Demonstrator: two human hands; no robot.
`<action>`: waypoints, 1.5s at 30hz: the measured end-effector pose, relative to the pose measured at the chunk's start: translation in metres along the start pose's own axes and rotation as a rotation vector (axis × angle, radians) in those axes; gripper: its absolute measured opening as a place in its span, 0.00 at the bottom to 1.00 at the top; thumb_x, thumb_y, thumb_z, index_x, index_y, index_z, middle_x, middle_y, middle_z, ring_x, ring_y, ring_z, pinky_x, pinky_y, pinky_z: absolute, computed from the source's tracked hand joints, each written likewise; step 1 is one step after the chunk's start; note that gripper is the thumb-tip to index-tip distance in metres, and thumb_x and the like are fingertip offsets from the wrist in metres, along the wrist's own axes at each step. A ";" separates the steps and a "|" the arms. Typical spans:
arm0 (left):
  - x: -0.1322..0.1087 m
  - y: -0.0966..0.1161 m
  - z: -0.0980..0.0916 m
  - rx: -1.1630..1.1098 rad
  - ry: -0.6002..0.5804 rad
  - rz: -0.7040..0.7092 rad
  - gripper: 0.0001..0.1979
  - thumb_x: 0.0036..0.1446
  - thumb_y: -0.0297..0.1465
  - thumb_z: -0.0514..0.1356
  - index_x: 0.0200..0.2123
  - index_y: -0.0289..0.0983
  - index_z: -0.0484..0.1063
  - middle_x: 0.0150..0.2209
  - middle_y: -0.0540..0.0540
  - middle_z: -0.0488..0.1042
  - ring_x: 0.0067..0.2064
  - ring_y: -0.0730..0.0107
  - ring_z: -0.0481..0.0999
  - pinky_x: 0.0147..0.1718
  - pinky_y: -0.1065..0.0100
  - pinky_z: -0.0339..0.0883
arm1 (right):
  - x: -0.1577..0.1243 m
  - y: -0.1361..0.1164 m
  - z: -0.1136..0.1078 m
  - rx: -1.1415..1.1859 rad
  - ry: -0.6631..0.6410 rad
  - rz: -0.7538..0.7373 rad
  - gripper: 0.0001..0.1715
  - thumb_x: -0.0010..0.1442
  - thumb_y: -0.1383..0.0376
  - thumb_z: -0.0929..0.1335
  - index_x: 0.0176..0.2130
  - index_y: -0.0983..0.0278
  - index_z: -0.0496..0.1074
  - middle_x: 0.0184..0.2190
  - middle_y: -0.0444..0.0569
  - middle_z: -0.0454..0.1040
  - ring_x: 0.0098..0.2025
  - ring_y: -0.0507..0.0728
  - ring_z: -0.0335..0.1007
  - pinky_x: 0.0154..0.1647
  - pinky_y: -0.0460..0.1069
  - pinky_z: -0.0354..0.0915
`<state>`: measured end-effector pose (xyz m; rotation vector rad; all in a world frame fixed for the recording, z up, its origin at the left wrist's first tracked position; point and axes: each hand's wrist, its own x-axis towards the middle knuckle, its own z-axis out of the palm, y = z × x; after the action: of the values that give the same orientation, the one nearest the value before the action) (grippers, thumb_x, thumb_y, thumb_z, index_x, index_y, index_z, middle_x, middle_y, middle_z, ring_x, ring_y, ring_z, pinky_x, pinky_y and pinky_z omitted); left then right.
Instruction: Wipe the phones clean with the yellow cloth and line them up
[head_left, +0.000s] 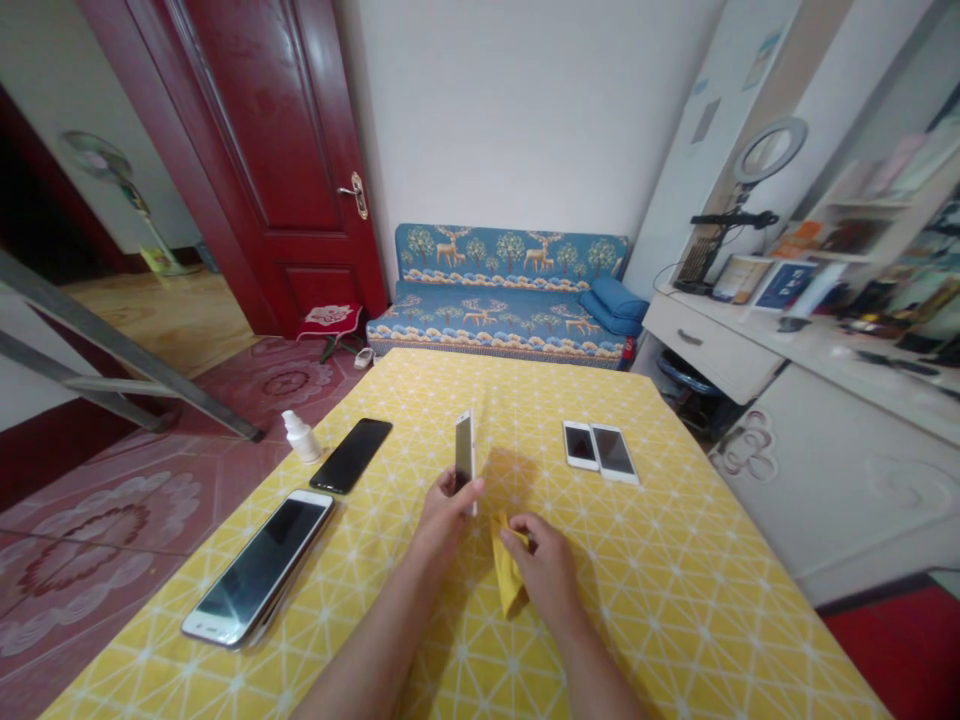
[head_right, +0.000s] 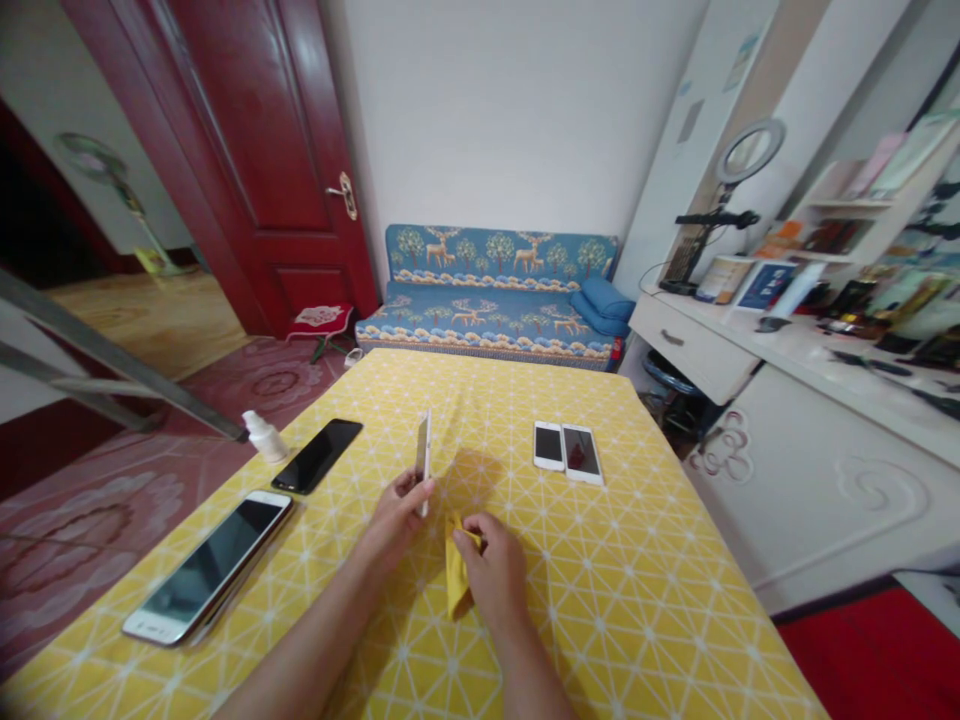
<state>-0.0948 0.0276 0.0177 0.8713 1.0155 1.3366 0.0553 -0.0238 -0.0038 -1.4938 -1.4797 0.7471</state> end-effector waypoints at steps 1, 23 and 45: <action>-0.005 -0.002 0.005 -0.096 -0.041 -0.014 0.23 0.44 0.39 0.68 0.42 0.35 0.70 0.28 0.50 0.72 0.27 0.75 0.71 0.27 0.73 0.64 | 0.001 0.002 0.000 0.041 0.022 0.013 0.12 0.56 0.56 0.67 0.30 0.62 0.71 0.25 0.43 0.73 0.27 0.53 0.67 0.27 0.45 0.60; -0.027 -0.007 0.012 -0.517 -0.546 -0.492 0.30 0.63 0.46 0.47 0.55 0.28 0.66 0.52 0.29 0.72 0.53 0.44 0.72 0.44 0.48 0.70 | 0.013 0.006 -0.015 0.914 0.569 0.196 0.15 0.48 0.59 0.73 0.33 0.63 0.68 0.27 0.41 0.70 0.26 0.50 0.66 0.29 0.45 0.64; -0.025 -0.019 0.007 -0.546 -0.725 -0.491 0.29 0.64 0.45 0.45 0.52 0.28 0.70 0.47 0.30 0.76 0.45 0.49 0.78 0.34 0.55 0.74 | 0.005 0.003 -0.025 0.703 0.568 0.083 0.08 0.50 0.61 0.65 0.27 0.63 0.69 0.23 0.44 0.69 0.29 0.55 0.67 0.30 0.47 0.63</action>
<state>-0.0810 0.0015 0.0042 0.5576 0.2366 0.7162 0.0790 -0.0229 0.0054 -1.0866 -0.6305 0.7107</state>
